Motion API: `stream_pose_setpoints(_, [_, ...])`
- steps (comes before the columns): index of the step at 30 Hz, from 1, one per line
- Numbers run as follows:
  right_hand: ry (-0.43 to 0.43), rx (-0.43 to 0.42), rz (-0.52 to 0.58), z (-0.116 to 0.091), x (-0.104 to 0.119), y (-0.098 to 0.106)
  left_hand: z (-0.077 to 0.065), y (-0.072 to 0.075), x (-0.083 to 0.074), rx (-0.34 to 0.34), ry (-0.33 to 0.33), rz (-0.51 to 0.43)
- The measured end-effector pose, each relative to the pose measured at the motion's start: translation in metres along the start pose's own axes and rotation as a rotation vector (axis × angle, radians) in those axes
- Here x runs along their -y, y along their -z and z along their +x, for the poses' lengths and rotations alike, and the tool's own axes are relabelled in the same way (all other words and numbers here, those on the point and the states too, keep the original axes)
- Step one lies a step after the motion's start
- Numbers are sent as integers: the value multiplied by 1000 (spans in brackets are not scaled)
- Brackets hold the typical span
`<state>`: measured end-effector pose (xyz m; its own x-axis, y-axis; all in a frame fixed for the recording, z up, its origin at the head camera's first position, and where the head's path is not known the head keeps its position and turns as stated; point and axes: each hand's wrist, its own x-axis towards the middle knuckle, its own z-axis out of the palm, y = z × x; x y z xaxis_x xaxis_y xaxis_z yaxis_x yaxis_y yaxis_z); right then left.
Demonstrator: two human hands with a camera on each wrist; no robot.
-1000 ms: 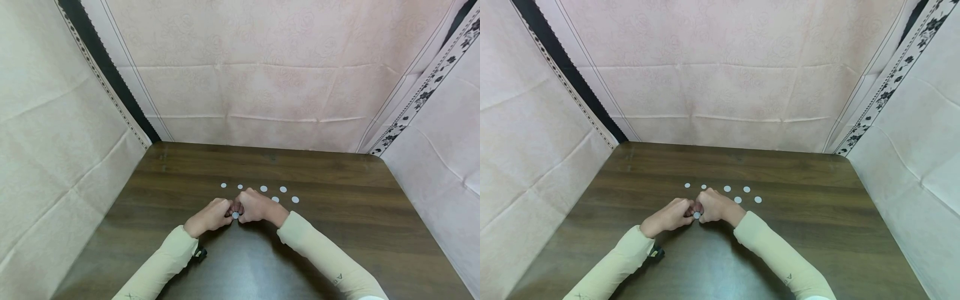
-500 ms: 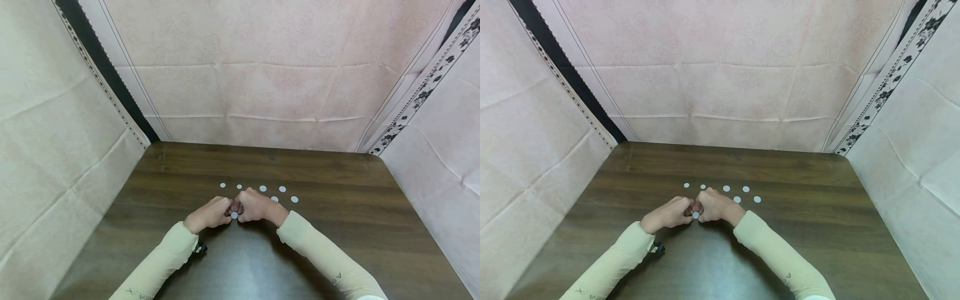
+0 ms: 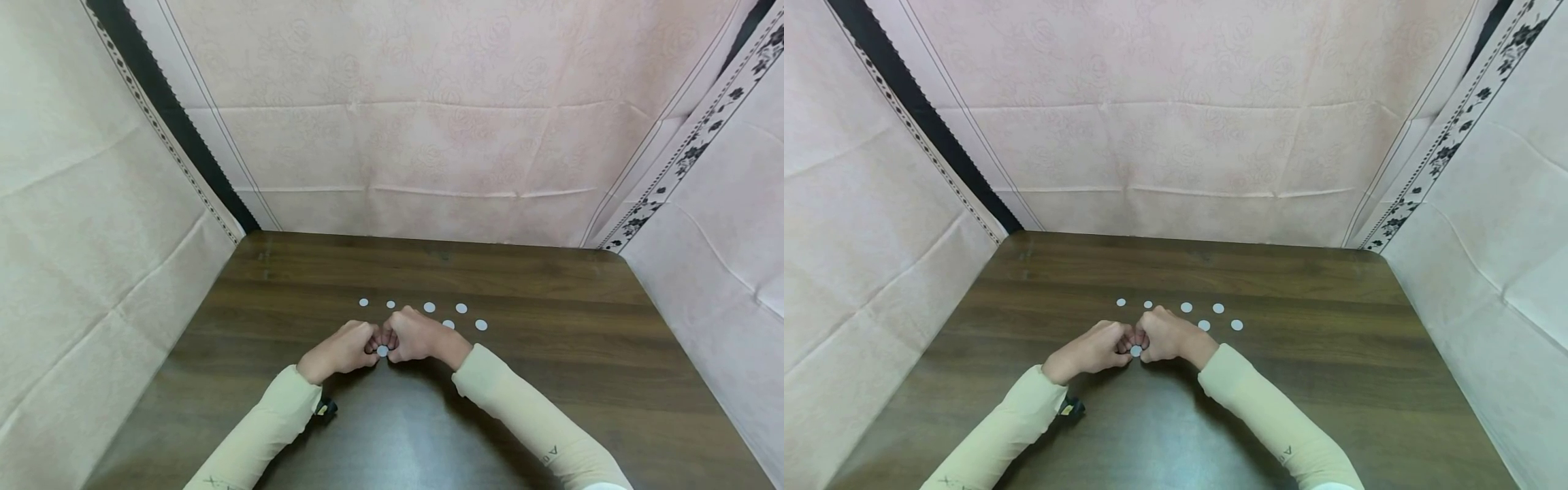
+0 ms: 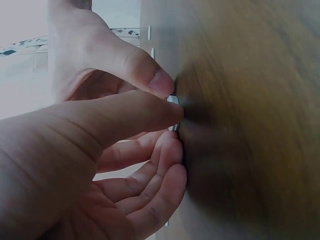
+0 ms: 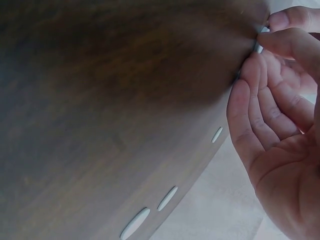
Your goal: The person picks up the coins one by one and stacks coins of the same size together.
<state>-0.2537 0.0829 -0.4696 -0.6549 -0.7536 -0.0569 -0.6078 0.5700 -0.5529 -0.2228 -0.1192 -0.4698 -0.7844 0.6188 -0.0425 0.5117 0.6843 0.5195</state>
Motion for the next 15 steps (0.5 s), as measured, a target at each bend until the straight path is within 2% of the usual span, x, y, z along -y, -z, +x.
stream_pose_setpoints(15, [10,22,-6,2,-2,1,1,-3,0,-26,4,15])
